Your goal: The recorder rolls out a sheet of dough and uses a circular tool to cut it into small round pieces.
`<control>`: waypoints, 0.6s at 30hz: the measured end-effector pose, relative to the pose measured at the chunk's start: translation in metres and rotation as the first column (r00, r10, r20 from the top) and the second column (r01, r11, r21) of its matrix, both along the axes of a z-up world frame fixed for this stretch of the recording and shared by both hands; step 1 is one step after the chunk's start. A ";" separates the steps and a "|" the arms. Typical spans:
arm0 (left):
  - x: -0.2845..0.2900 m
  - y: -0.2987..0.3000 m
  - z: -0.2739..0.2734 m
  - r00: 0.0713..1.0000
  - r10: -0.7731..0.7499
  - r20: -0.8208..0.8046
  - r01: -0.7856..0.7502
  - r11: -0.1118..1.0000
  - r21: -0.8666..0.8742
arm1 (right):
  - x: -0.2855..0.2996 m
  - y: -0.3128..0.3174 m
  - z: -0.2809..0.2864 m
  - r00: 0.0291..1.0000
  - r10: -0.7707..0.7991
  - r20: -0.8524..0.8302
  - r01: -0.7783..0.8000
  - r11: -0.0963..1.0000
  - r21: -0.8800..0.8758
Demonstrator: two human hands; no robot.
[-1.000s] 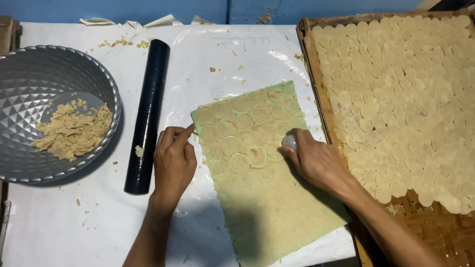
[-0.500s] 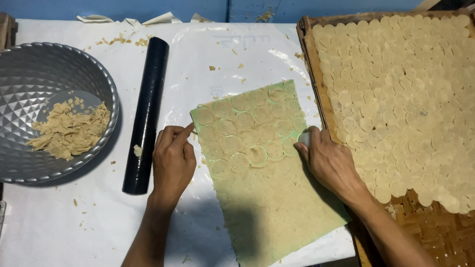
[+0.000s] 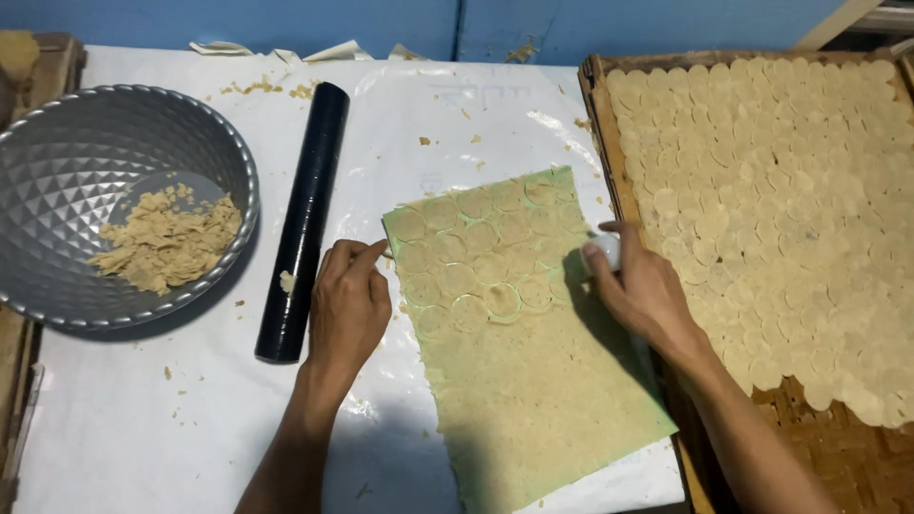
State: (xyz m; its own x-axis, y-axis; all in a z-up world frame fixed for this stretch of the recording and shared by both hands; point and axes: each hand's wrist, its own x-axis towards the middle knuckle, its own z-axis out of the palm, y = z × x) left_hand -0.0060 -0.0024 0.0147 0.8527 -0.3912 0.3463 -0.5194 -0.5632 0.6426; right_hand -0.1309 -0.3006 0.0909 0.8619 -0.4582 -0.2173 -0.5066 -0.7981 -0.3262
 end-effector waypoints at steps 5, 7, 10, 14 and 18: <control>-0.009 -0.003 0.017 0.987 0.070 -0.146 -0.065 0.997 0.044 | 0.040 -0.039 -0.026 0.995 -0.090 0.041 0.081 0.978 0.193; -0.007 -0.004 0.017 0.975 0.094 -0.201 -0.084 0.995 0.058 | 0.048 -0.023 -0.009 0.996 -0.078 0.043 0.065 0.964 0.259; -0.003 -0.004 0.010 0.946 0.102 -0.307 -0.098 0.995 0.028 | 0.052 -0.004 0.009 0.977 -0.202 0.069 0.151 0.884 0.442; 0.006 -0.006 0.011 0.927 0.092 -0.363 -0.117 0.992 -0.047 | 0.068 -0.045 -0.035 0.902 -0.405 0.150 0.204 0.705 0.679; 0.023 -0.010 -0.002 0.949 0.108 -0.296 -0.148 0.982 -0.114 | 0.102 -0.074 -0.062 0.842 -0.476 0.252 0.135 0.640 0.756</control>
State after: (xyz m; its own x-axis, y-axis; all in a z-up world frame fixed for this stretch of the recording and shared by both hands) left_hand 0.0167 -0.0121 0.0130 0.9634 -0.2394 0.1203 -0.2306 -0.5122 0.8273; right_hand -0.0289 -0.3741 0.0293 0.7773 -0.5727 -0.2602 -0.3647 -0.0733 -0.9282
